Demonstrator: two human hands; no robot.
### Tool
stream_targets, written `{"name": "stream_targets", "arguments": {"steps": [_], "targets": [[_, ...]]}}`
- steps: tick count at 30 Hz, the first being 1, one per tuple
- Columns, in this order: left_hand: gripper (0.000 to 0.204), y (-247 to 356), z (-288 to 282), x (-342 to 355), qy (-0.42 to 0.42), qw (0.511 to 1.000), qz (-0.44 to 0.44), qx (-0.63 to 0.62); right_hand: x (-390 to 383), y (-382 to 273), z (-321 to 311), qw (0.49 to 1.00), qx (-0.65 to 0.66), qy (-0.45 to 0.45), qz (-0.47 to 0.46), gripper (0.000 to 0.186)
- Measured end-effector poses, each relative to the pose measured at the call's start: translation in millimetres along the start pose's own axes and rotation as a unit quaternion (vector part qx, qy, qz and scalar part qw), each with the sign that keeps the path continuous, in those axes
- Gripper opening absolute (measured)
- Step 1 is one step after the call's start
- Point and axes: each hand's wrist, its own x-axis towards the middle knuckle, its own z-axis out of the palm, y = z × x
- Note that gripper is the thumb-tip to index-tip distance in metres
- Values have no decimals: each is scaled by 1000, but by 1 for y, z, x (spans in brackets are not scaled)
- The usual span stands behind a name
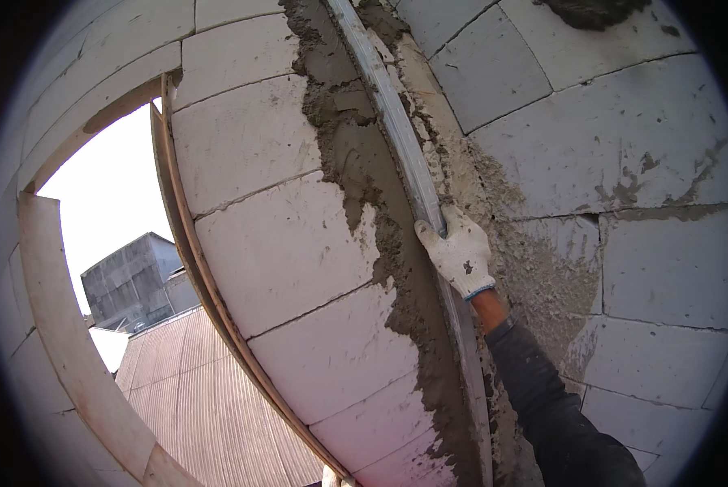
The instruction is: The person scoops wet cement from a bucket using a trowel and applies it to a white block wall. They spread the cement along the joints and smooth the surface with a long straightedge, repeating the process across different sections of the wall.
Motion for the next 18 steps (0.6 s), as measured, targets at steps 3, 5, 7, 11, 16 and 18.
{"name": "stream_targets", "arguments": {"steps": [3, 5, 7, 11, 16, 18], "targets": [[54, -24, 10, 1, 19, 983, 83, 163, 34, 1, -4, 999, 33, -20, -22, 84], [54, -65, 10, -2, 46, 834, 214, 506, -15, -12, 6, 996, 56, -74, 11, 84], [55, -23, 3, 1, 4, 987, 31, 160, -93, 4, 12, 995, 34, -89, 18, 82], [56, 14, -8, 5, -16, 992, -111, -61, -117, 22, 11, 996, -20, -69, 45, 83], [59, 34, -17, 24, -55, 900, -341, -267, 43, -11, 0, 996, 65, -52, 24, 85], [60, 55, -25, 22, -57, 902, -357, -236, 54, -11, 1, 998, 57, -29, -4, 84]]}}
